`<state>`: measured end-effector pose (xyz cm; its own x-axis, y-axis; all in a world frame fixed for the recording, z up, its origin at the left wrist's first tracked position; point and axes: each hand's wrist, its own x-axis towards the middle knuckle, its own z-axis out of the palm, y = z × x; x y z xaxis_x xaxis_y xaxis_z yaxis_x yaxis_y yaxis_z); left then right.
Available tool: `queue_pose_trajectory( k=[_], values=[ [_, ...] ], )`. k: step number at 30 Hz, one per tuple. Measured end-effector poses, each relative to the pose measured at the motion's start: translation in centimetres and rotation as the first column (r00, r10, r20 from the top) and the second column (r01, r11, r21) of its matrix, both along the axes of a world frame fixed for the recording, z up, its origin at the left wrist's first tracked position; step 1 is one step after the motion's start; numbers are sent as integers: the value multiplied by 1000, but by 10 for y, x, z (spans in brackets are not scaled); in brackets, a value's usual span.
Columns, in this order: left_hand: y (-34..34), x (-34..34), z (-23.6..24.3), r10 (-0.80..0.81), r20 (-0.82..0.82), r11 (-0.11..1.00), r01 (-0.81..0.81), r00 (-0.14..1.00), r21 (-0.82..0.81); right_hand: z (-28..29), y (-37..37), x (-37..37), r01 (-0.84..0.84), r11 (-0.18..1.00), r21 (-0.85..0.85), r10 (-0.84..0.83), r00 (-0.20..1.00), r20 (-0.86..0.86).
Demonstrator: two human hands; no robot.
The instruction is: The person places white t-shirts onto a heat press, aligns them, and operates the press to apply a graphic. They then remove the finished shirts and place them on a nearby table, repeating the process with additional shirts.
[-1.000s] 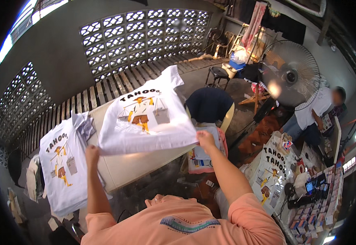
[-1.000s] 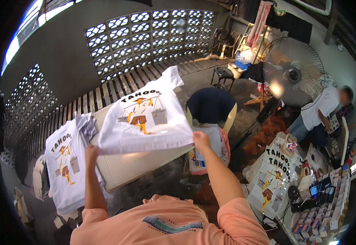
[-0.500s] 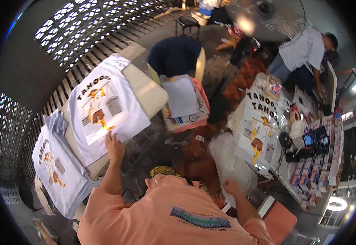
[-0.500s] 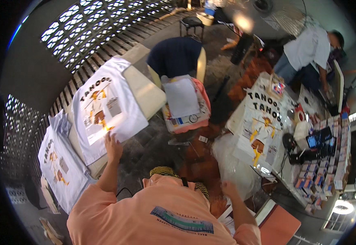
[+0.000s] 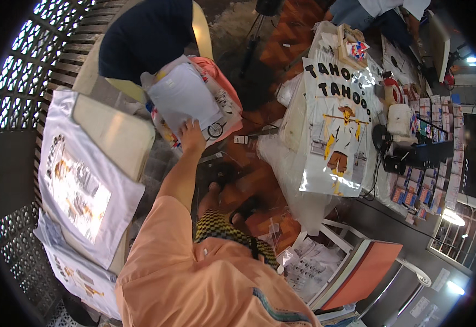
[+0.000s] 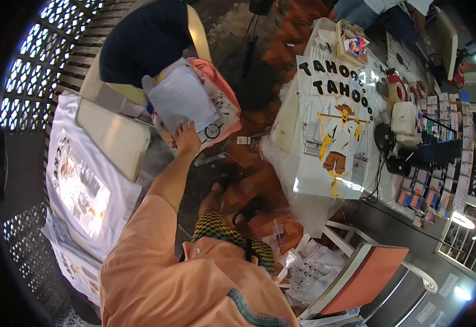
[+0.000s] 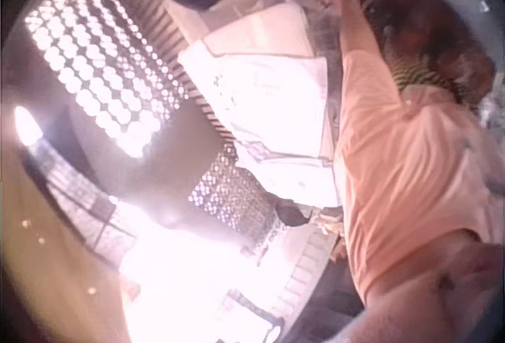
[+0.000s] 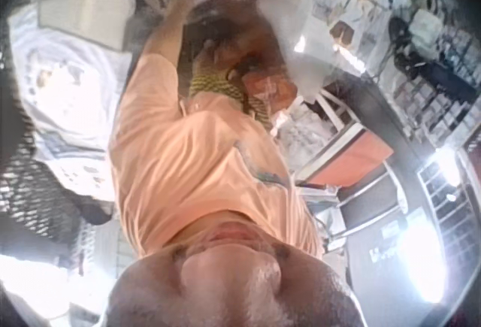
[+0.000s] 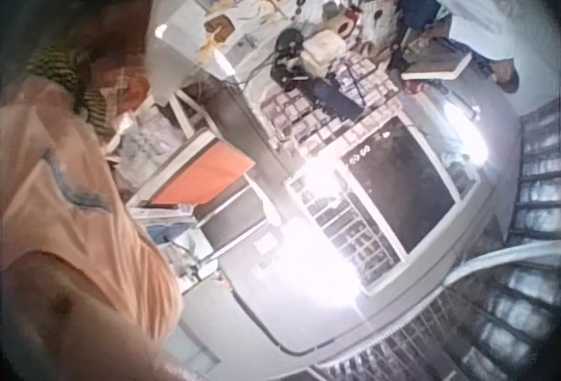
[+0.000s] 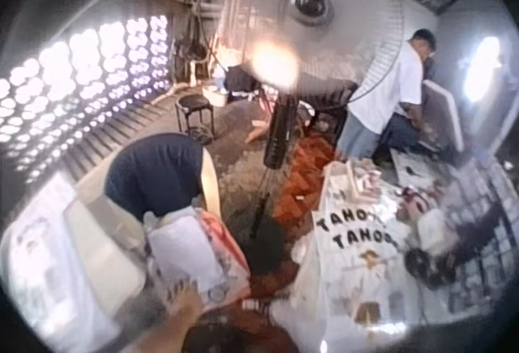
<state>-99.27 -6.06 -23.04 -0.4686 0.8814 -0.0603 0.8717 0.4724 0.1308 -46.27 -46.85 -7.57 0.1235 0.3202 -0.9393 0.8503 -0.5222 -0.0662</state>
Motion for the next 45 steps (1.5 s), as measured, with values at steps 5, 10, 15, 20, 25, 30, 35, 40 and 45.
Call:
queue_pose_trajectory(
  k=[5,10,15,20,25,30,35,40,45],
  values=[
    [48,-28,-19,-255,-229,965,231,939,-125,-36,31,-32,-195,976,99,204,975,-85],
    [57,-68,22,-354,165,894,385,920,-229,-21,180,-108,38,860,509,-18,999,-44],
    [20,-8,221,-700,419,495,816,579,-299,20,271,-194,859,505,86,-656,447,-608],
    [-85,86,325,-548,836,34,999,-16,42,46,254,-170,904,261,-340,-715,-56,-697],
    [-98,152,299,-798,601,354,849,56,391,91,165,-126,993,60,104,-436,120,-892],
    [-97,232,282,296,861,670,732,-415,123,170,86,-103,972,-233,35,-229,-20,-973],
    [-175,308,357,-294,846,170,846,-445,505,253,-10,-91,-131,-162,978,-647,763,-5],
    [-247,331,388,-502,616,-263,785,-608,561,246,-66,-99,223,19,975,-357,912,-202],
    [-263,359,364,-672,199,-575,671,-713,468,170,-149,-114,587,-511,628,-578,306,-757]
  ],
)
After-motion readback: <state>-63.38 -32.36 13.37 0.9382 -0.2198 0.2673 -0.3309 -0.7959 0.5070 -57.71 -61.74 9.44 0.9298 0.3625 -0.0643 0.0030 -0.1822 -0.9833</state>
